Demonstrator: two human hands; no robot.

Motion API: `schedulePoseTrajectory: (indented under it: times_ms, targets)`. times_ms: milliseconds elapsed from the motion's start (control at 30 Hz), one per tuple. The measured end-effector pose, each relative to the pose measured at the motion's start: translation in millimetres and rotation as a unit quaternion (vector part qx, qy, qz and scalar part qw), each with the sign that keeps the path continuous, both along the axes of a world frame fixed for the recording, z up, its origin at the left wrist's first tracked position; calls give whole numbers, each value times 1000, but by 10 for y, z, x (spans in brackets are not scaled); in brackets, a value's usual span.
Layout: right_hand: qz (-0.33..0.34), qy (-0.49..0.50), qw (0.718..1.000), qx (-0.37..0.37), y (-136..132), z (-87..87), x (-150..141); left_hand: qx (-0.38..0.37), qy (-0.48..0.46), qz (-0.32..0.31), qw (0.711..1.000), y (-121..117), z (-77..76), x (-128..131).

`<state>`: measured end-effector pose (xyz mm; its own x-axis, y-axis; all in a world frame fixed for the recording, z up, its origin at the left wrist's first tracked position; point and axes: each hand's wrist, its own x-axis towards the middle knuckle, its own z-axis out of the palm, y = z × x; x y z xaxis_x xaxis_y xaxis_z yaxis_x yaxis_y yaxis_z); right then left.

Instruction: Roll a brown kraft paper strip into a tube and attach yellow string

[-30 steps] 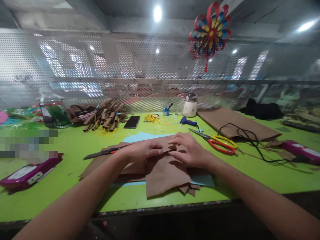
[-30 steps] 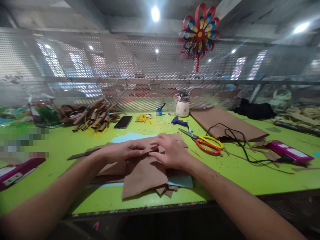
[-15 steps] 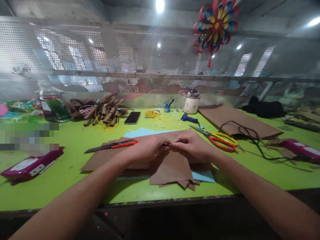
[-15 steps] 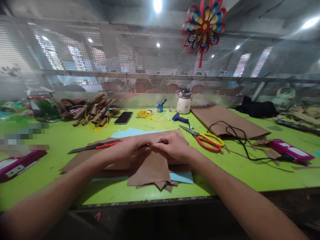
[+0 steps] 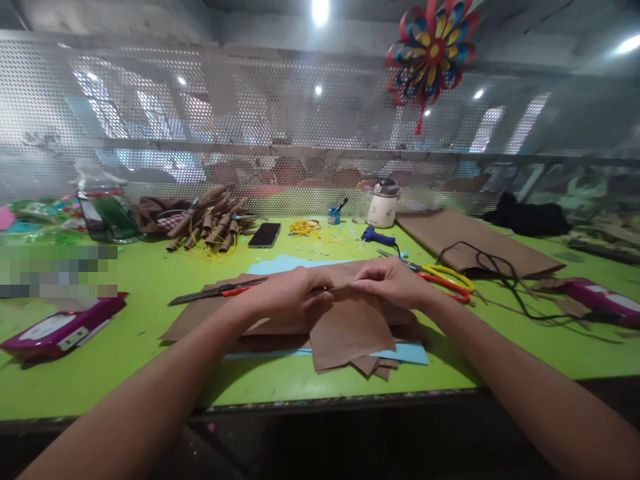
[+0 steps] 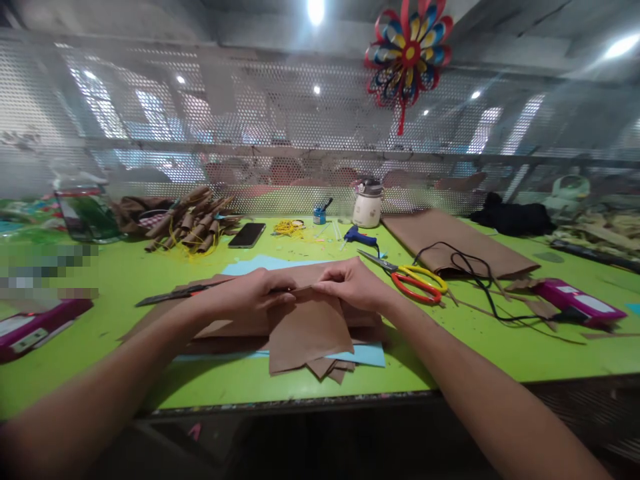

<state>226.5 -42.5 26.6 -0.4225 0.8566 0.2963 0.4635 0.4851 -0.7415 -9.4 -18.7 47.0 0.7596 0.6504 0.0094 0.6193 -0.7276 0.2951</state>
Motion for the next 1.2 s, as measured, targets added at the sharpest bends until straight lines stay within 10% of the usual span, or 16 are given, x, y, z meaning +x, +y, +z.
schedulePoseTrajectory:
  times_ms: [367, 900, 1067, 1200]
  targets:
    - [35, -6, 998, -54, 47, 17, 121, -192, -74, -9, 979, 46, 38, -2]
    - [69, 99, 976, -183, 68, 69, 276, -279, -165, -9, 946, 127, 130, -121]
    - [46, 293, 937, -184, 106, 44, 253, -336, -228, -14, 914, 134, 110, -149]
    - [94, 242, 951, -170, -54, 118, 131, -416, -253, -48, 872, 58, 79, -99]
